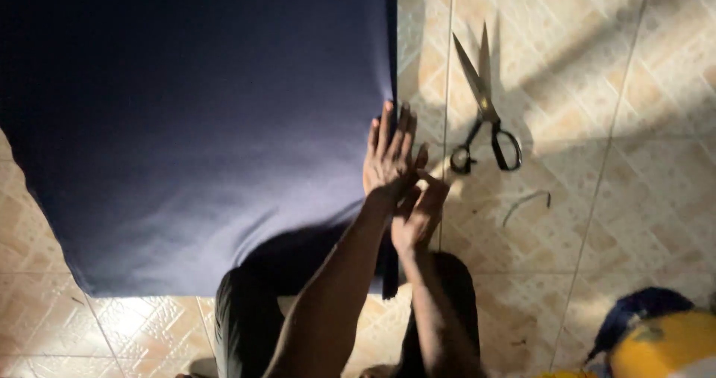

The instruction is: The person is preparing a large piece of dark blue fabric by unfolding it, folding it over, and smoothing it out on the floor.

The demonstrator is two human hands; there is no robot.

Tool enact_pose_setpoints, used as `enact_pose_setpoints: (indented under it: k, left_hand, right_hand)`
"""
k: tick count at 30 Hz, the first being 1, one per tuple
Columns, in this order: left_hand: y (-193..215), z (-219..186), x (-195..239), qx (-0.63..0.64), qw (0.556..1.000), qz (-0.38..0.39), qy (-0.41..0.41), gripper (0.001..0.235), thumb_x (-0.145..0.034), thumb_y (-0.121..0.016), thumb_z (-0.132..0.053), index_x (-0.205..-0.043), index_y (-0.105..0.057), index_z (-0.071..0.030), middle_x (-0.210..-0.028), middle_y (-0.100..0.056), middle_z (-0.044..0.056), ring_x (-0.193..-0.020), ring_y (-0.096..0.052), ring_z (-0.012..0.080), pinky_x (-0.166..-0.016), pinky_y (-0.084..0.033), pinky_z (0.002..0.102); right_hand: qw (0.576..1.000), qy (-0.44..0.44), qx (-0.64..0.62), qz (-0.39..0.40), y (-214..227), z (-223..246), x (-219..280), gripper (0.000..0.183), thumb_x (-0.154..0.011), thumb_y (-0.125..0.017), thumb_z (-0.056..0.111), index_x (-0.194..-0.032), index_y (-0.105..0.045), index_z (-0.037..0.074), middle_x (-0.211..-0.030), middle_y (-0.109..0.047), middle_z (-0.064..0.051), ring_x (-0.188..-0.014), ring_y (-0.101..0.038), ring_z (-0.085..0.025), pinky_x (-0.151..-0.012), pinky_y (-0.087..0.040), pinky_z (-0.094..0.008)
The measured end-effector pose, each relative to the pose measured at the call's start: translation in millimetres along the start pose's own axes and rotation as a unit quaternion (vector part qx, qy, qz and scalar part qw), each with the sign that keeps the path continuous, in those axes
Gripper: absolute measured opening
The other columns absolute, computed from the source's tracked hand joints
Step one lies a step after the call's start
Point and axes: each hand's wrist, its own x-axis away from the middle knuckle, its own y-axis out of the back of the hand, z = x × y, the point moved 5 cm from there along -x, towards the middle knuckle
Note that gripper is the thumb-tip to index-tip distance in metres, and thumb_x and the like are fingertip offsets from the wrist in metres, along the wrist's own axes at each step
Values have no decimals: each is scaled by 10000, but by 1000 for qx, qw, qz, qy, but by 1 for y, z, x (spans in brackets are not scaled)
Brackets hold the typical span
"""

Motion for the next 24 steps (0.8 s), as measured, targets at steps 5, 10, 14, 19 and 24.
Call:
enact_pose_setpoints:
  k: [5,10,14,19,24]
  left_hand:
    - [-11,4,0,50,999,10,11,605,-1011,-581,-409,-1539,-466,-138,-1658,-387,34,-1599,-191,297,-1312,-187,468]
    - [36,33,52,174,984,-25,21,481,-1086,-394,-233,-1561,-463,-195,-1701,-315,23,-1593,-265,268,-1297,-236,424]
    - [62,51,144,230,968,-51,82,536,-1101,-240,-181,-1601,-351,-25,-1687,-321,155,-1568,-271,365,-1265,-236,482]
    - [-8,18,260,60,998,9,8,546,-1040,-498,-229,-1569,-442,-107,-1690,-339,90,-1571,-285,282,-1283,-192,459]
    - [9,-12,271,107,990,-87,12,532,-1083,-463,-331,-1563,-454,-102,-1675,-360,162,-1551,-349,361,-1241,-308,511]
  right_hand:
    - [999,-41,-17,4,-6,-44,85,232,-1002,-566,215,-1205,-630,121,-1077,-618,-36,-1017,-630,-288,-879,-536,-408]
    - [995,47,60,-59,-55,-92,124,576,-1061,-284,491,-1269,-633,82,-1150,-671,-52,-1198,-600,-339,-999,-495,-454]
    - [997,-53,-56,-26,-36,-73,84,301,-1119,-316,267,-1000,-561,137,-990,-546,-27,-965,-596,-283,-901,-478,-377]
    - [993,75,-59,-65,-19,-62,72,307,-1117,-335,156,-996,-613,106,-936,-535,-61,-895,-586,-316,-848,-478,-418]
    - [981,136,-69,-119,-26,-72,66,371,-1131,-318,212,-964,-622,83,-892,-598,-87,-861,-620,-340,-913,-490,-430]
